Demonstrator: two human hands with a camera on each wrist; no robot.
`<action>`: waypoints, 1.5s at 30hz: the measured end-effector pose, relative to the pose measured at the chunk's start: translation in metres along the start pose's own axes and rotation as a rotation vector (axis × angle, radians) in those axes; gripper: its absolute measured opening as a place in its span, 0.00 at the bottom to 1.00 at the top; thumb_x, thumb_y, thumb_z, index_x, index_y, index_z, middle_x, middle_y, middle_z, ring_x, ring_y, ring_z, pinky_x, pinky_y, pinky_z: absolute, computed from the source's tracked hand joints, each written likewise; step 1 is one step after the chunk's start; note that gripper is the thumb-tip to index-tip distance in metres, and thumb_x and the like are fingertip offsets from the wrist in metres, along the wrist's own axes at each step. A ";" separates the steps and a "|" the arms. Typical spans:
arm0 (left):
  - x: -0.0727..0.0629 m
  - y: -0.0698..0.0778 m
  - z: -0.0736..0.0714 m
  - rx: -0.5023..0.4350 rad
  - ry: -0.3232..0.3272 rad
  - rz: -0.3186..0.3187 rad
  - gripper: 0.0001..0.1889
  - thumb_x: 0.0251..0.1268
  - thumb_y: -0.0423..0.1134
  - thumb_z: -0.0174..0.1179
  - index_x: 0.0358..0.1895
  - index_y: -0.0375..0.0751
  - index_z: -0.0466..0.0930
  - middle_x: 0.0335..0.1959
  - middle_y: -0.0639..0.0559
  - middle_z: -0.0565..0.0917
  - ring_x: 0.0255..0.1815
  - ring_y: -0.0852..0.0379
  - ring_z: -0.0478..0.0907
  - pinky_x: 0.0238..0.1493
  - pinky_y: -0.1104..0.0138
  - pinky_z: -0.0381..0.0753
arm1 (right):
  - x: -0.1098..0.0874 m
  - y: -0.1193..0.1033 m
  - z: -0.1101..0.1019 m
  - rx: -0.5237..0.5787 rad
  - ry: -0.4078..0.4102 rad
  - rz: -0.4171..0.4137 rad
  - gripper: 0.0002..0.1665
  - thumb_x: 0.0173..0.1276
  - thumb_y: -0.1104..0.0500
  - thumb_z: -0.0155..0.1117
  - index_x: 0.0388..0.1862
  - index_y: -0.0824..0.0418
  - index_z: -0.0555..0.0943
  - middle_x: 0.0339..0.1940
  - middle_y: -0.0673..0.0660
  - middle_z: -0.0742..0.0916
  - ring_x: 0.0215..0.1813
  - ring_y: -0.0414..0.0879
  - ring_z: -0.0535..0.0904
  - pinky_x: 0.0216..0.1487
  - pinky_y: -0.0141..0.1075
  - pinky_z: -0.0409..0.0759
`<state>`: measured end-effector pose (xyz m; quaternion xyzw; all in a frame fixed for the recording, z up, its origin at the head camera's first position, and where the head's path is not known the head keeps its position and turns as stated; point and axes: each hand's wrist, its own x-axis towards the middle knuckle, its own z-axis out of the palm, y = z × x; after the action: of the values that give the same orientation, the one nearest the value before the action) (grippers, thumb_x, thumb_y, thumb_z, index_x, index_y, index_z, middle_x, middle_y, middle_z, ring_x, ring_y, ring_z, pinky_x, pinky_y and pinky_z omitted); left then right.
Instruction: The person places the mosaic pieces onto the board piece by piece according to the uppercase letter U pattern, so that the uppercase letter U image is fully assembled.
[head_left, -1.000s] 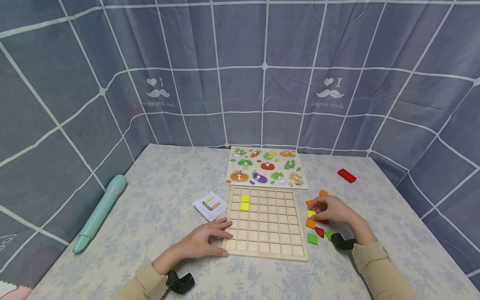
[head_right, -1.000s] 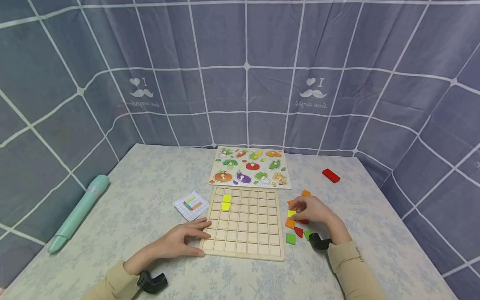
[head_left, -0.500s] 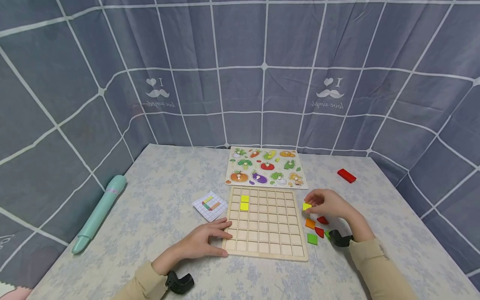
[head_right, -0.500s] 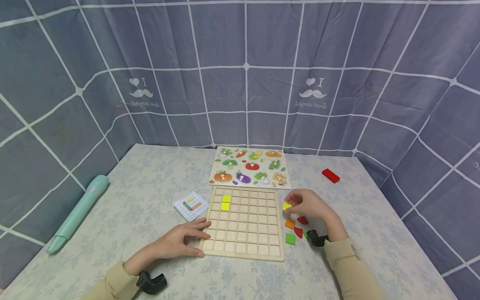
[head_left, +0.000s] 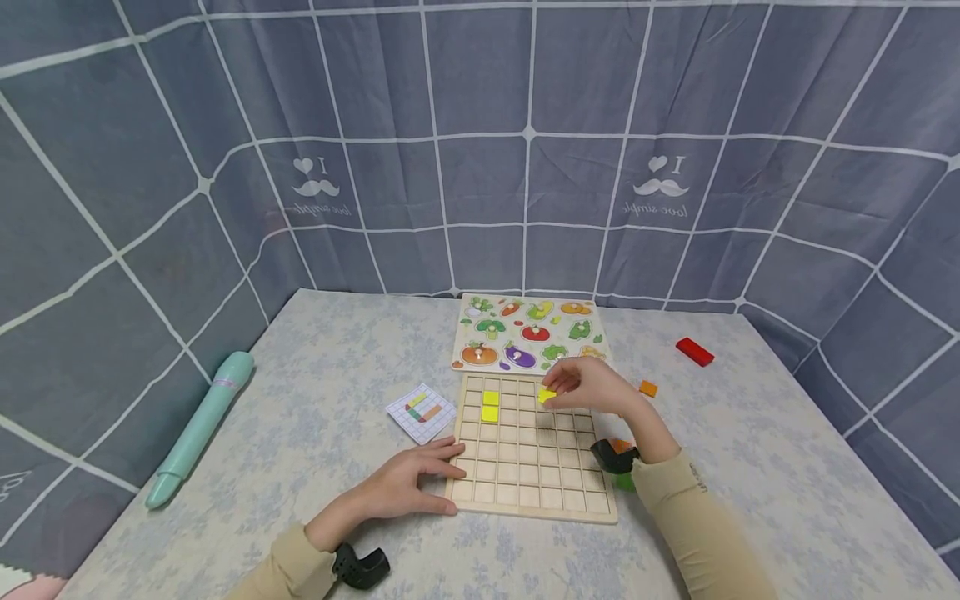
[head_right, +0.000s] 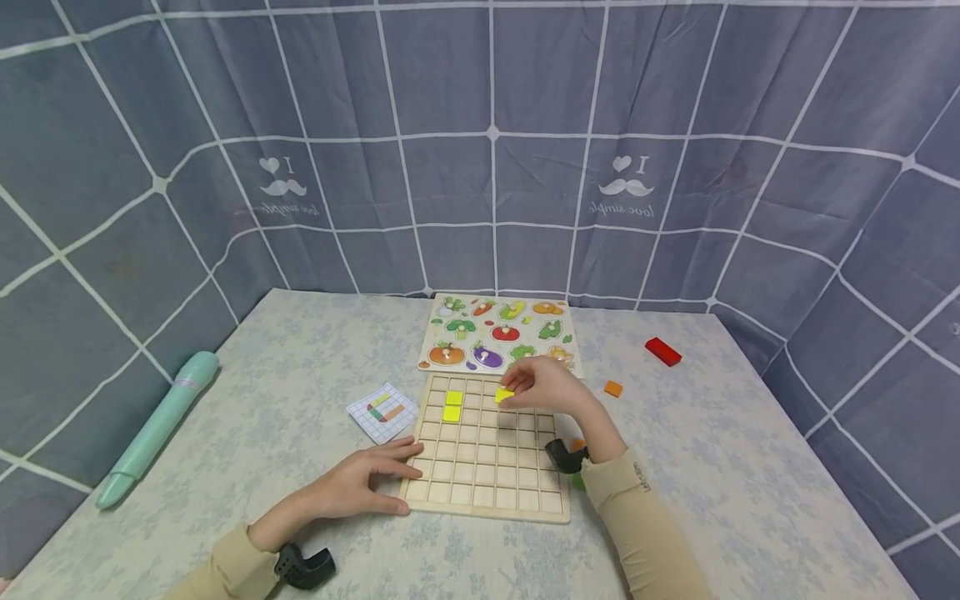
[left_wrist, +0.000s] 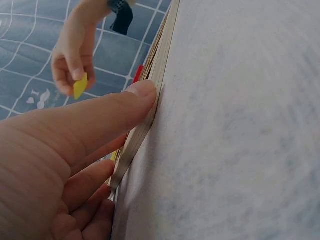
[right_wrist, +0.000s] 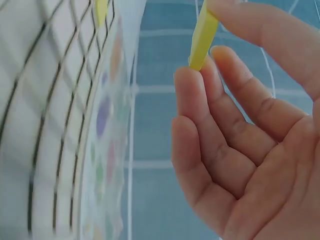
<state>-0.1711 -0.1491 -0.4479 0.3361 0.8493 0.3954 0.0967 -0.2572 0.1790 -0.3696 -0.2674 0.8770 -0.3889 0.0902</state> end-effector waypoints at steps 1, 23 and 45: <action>0.000 -0.001 0.000 0.000 -0.001 -0.001 0.25 0.51 0.54 0.69 0.52 0.45 0.83 0.67 0.50 0.68 0.72 0.49 0.56 0.68 0.51 0.57 | 0.005 -0.003 0.006 0.003 -0.011 -0.001 0.17 0.53 0.56 0.75 0.40 0.61 0.82 0.36 0.52 0.84 0.38 0.44 0.80 0.42 0.36 0.81; 0.001 0.001 0.000 0.034 -0.002 0.019 0.24 0.52 0.52 0.68 0.52 0.44 0.83 0.67 0.49 0.68 0.71 0.47 0.56 0.67 0.49 0.58 | 0.053 -0.014 0.077 -0.032 -0.128 0.007 0.14 0.49 0.57 0.77 0.33 0.58 0.83 0.29 0.48 0.83 0.32 0.40 0.78 0.37 0.32 0.79; 0.000 0.001 0.000 0.031 0.000 0.018 0.24 0.52 0.52 0.68 0.51 0.44 0.83 0.67 0.49 0.68 0.71 0.47 0.57 0.67 0.50 0.58 | 0.051 -0.017 0.083 -0.087 -0.137 0.058 0.14 0.47 0.60 0.78 0.33 0.57 0.83 0.27 0.47 0.82 0.31 0.40 0.76 0.36 0.34 0.76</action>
<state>-0.1708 -0.1487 -0.4467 0.3453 0.8523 0.3829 0.0877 -0.2632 0.0892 -0.4113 -0.2715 0.8922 -0.3284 0.1495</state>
